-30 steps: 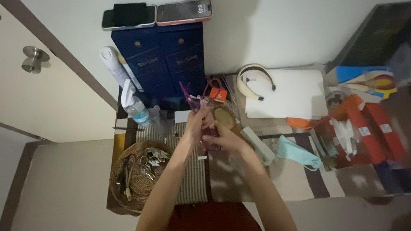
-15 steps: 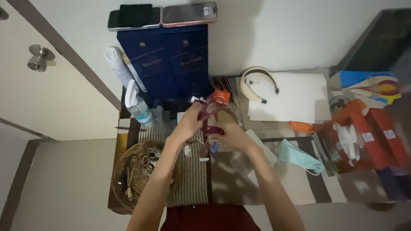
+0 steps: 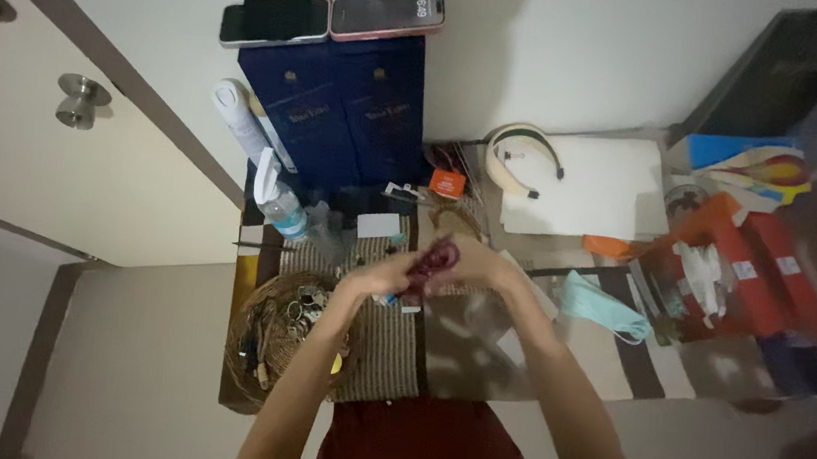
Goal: The person walks to a cluttered table and begins organizing small items. They spray a cloth and wipe a blue box, then place two smartphones on top of it. They pick up a woven basket, empty its contents onto the table, and sort through various small items including keys, hair ties, and a hairbrush.
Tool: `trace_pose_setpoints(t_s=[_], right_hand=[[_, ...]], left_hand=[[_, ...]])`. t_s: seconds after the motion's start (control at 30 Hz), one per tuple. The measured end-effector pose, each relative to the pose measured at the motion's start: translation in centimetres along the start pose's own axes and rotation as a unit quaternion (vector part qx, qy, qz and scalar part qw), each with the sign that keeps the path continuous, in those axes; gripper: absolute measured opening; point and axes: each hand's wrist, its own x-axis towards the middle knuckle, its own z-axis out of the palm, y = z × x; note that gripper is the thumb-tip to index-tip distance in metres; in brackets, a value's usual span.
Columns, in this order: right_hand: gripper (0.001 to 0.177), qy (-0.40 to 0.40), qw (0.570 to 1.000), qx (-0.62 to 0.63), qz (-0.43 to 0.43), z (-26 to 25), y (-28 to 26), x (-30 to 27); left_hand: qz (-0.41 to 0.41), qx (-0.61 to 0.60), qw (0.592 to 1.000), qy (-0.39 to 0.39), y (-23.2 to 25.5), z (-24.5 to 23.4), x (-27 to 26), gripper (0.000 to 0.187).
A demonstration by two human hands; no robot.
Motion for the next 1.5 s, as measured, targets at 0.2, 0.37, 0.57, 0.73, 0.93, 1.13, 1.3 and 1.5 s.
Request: trace_pose_setpoints(t_s=[0.2,0.37,0.57,0.73,0.93,1.13,1.3,1.5], right_hand=[[0.046,0.111,0.970,0.211,0.040,-3.2,-5.6,-0.9],[0.054,0.154,0.964,0.205,0.069,-2.8,-6.9,-0.7],[0.058,0.235,0.971,0.040,0.007,-1.8,-5.2,2.0],[0.049,0.250,0.954,0.147,0.075,-1.4,-4.8,2.0],[0.034,0.351,0.929,0.113,-0.022,-1.2,-3.7,2.1],[0.035,0.393,0.919,0.018,0.025,-0.7,-1.9,2.9],[0.039,0.416,0.908,0.047,0.007,0.1,-2.0,3.4],[0.034,0.381,0.925,0.017,-0.006,-0.8,-2.8,2.8]], left_hand=[[-0.024,-0.075,0.989,0.126,1.5,-2.3,0.6,0.030],[-0.006,0.011,0.989,0.145,3.6,-2.7,0.3,0.051],[-0.042,0.111,0.976,0.182,6.9,-2.1,0.3,0.059],[-0.019,0.085,0.977,0.194,8.6,-2.5,0.0,0.038],[-0.049,0.057,0.947,0.313,7.9,-2.2,-1.5,0.038],[-0.137,-0.043,0.924,0.355,3.4,-0.9,0.4,0.034],[-0.049,-0.098,0.939,0.325,-0.9,-0.1,1.9,0.031],[-0.036,-0.038,0.969,0.240,-0.9,-0.1,1.9,0.034]])
